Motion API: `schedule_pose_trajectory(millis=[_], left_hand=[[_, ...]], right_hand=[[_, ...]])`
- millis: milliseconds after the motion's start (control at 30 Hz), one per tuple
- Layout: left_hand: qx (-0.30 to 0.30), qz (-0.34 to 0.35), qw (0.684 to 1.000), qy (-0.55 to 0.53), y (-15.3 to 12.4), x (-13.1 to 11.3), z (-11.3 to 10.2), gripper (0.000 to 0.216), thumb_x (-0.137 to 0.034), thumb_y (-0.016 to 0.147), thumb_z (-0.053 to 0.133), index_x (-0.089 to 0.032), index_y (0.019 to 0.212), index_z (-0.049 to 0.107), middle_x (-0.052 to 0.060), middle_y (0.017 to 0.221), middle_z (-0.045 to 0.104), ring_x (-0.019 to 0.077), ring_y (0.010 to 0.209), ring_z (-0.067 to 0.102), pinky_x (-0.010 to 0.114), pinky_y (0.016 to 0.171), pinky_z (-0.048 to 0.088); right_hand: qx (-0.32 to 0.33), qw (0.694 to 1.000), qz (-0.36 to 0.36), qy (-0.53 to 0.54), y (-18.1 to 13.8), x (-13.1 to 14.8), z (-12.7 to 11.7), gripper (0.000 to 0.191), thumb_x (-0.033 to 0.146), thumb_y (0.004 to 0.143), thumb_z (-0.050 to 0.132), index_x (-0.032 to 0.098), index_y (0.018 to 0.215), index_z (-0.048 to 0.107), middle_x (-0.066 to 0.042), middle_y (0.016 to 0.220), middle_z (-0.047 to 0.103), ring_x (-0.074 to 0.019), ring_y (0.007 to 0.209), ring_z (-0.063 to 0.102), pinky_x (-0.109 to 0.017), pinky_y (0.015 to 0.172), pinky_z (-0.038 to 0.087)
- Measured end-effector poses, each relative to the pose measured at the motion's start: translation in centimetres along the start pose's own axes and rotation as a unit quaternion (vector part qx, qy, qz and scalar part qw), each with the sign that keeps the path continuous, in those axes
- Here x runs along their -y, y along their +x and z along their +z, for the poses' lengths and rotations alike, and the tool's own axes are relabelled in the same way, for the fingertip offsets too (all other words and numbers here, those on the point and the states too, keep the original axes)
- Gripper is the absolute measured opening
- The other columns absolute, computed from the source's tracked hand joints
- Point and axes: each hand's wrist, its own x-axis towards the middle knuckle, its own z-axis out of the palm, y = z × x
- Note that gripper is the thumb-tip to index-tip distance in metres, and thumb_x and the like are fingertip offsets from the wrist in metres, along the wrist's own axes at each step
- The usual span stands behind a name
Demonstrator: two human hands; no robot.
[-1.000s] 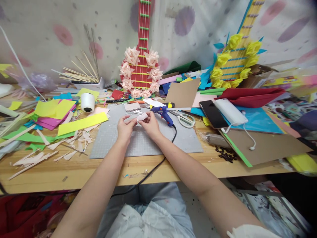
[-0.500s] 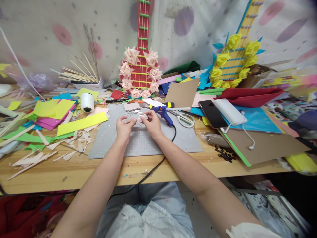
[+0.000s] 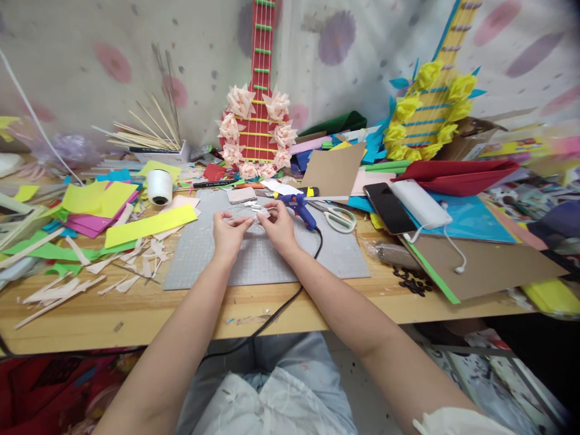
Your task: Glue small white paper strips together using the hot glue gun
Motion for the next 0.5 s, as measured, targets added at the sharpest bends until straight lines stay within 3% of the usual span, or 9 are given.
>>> schedule_pose_trajectory(millis=[500], left_hand=[[0.004, 0.006, 1.0, -0.022, 0.18, 0.18, 0.03, 0.055, -0.021, 0.047, 0.073, -0.022, 0.077, 0.027, -0.006, 0.06, 0.061, 0.0112, 0.055, 0.059, 0.026, 0.063, 0.046]], right_hand=[[0.051, 0.998, 0.008, 0.028, -0.22, 0.53, 0.04, 0.03, 0.021, 0.067, 0.054, 0.022, 0.093, 0.04, 0.004, 0.073, 0.058, -0.0108, 0.06, 0.056, -0.027, 0.062, 0.045]])
